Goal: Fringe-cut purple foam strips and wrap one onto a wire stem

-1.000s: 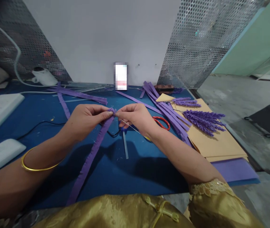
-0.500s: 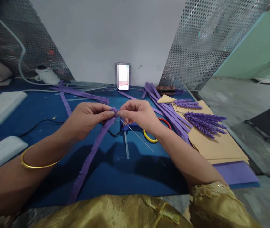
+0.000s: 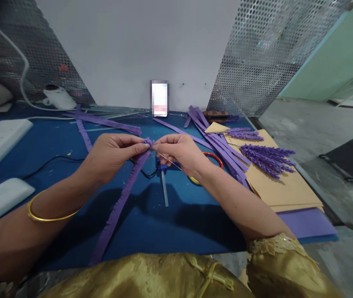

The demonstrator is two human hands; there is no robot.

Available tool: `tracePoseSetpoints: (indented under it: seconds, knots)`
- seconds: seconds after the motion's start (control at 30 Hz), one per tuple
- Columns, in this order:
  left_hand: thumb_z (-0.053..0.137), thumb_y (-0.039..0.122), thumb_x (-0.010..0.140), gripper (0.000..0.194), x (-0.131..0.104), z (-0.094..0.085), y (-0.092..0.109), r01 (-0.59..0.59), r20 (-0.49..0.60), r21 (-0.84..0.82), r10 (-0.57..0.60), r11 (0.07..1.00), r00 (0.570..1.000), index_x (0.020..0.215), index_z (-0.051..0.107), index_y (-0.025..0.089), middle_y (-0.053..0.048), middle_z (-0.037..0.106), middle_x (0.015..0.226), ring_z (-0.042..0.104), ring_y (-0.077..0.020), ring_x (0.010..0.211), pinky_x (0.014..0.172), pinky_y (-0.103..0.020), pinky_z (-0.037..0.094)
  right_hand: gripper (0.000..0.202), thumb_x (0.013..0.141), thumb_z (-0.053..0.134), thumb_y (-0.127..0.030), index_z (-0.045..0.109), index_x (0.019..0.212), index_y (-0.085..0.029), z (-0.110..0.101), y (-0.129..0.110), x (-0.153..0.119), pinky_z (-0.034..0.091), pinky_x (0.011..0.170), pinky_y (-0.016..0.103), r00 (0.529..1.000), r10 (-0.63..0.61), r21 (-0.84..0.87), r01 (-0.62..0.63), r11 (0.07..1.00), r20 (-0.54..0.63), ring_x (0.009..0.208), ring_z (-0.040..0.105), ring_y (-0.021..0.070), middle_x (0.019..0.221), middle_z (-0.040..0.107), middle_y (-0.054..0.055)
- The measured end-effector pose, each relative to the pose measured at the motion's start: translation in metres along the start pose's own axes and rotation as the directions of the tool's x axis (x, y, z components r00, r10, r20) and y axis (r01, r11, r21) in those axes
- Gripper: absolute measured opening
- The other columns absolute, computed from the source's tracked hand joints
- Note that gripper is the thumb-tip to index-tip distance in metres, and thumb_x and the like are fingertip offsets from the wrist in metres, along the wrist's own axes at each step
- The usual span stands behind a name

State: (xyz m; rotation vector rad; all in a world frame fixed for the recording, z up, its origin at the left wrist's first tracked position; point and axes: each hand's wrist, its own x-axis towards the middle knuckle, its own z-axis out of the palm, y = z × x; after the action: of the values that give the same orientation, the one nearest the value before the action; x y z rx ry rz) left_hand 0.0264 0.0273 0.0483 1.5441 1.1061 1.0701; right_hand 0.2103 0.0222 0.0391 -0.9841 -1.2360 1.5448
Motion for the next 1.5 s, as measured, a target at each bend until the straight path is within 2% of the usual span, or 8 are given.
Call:
tracePoseSetpoints:
  seconds: [0.2,0.4,0.53,0.67,0.87,1.13,1.23,1.5]
  knots:
    - [0.078,0.028,0.069,0.012,0.001,0.000,-0.003,-0.012,0.003,-0.036,0.012,0.999,1.000,0.077,0.079,0.019,-0.001,0.072,0.069,0.059,-0.0117,0.059,0.057,-0.023,0.047,0.020,0.066,0.081,-0.029,0.066,0.067,-0.015,-0.002,0.000,0.001,0.039,0.040,0.018,0.998,0.059,0.014,-0.059,0.998,0.023,0.043,0.051,0.0066,0.054,0.060,-0.003]
    - [0.079,0.040,0.069,0.023,0.003,-0.001,-0.006,0.159,0.111,-0.149,-0.143,0.976,0.983,0.073,0.078,0.017,-0.001,0.069,0.064,0.055,-0.0107,0.056,0.056,-0.023,0.044,0.010,0.068,0.075,-0.019,0.065,0.066,-0.015,0.001,0.003,0.001,0.038,0.042,0.018,0.993,-0.087,-0.054,0.082,0.995,-0.079,0.043,0.050,0.0066,0.052,0.060,-0.004]
    - [0.081,0.038,0.062,0.023,0.004,0.000,-0.007,0.262,0.136,-0.187,-0.240,0.947,0.961,0.067,0.077,0.016,-0.003,0.069,0.062,0.056,-0.0114,0.056,0.056,-0.023,0.043,0.008,0.071,0.070,-0.018,0.064,0.067,-0.016,0.002,0.006,0.000,0.039,0.043,0.020,0.962,-0.242,-0.257,0.205,0.944,-0.123,0.045,0.052,0.0082,0.053,0.058,-0.004]
    - [0.080,0.033,0.061,0.019,0.004,0.003,-0.007,0.273,0.113,-0.167,-0.257,0.947,0.960,0.062,0.074,0.015,-0.001,0.066,0.058,0.053,-0.0105,0.054,0.054,-0.023,0.040,0.008,0.075,0.065,-0.016,0.062,0.068,-0.017,0.006,0.010,-0.003,0.040,0.047,0.022,0.890,-0.444,-0.531,0.325,0.783,-0.110,0.050,0.053,0.0099,0.058,0.059,-0.003]
    - [0.076,0.028,0.063,0.017,0.002,0.006,-0.008,0.220,0.083,-0.159,-0.209,0.962,0.974,0.056,0.068,0.015,0.003,0.056,0.052,0.045,-0.0078,0.050,0.050,-0.022,0.034,0.013,0.077,0.058,-0.009,0.058,0.068,-0.018,0.011,0.014,-0.008,0.037,0.055,0.024,0.730,-0.681,-0.840,0.404,0.361,0.059,0.059,0.051,0.0115,0.064,0.055,-0.002]
    - [0.077,0.040,0.066,0.035,0.004,0.008,-0.015,0.171,0.069,-0.148,-0.162,0.974,0.984,0.047,0.059,0.016,0.003,0.046,0.047,0.036,-0.0078,0.046,0.046,-0.025,0.024,0.019,0.091,0.047,-0.018,0.063,0.080,-0.017,0.016,0.023,-0.011,0.040,0.059,0.028,0.726,-0.658,-0.945,0.320,0.069,0.198,0.065,0.057,0.0169,0.079,0.064,0.007]
    - [0.076,0.037,0.067,0.032,0.005,0.008,-0.017,0.149,0.026,-0.128,-0.147,0.981,0.989,0.048,0.061,0.016,0.003,0.048,0.047,0.038,-0.0083,0.047,0.047,-0.024,0.026,0.028,0.096,0.042,-0.020,0.067,0.088,-0.013,0.019,0.023,-0.014,0.044,0.064,0.031,0.746,-0.631,-0.941,0.329,0.075,0.211,0.072,0.062,0.0205,0.086,0.067,0.012]
    - [0.073,0.037,0.069,0.025,0.008,0.004,-0.012,0.179,-0.002,-0.077,-0.179,0.981,0.984,0.057,0.069,0.015,-0.001,0.059,0.052,0.048,-0.0107,0.049,0.047,-0.024,0.031,0.030,0.088,0.045,-0.008,0.072,0.099,-0.014,0.014,0.007,-0.019,0.048,0.066,0.029,0.829,-0.521,-0.843,0.419,0.338,0.203,0.078,0.066,0.0195,0.087,0.070,0.008]
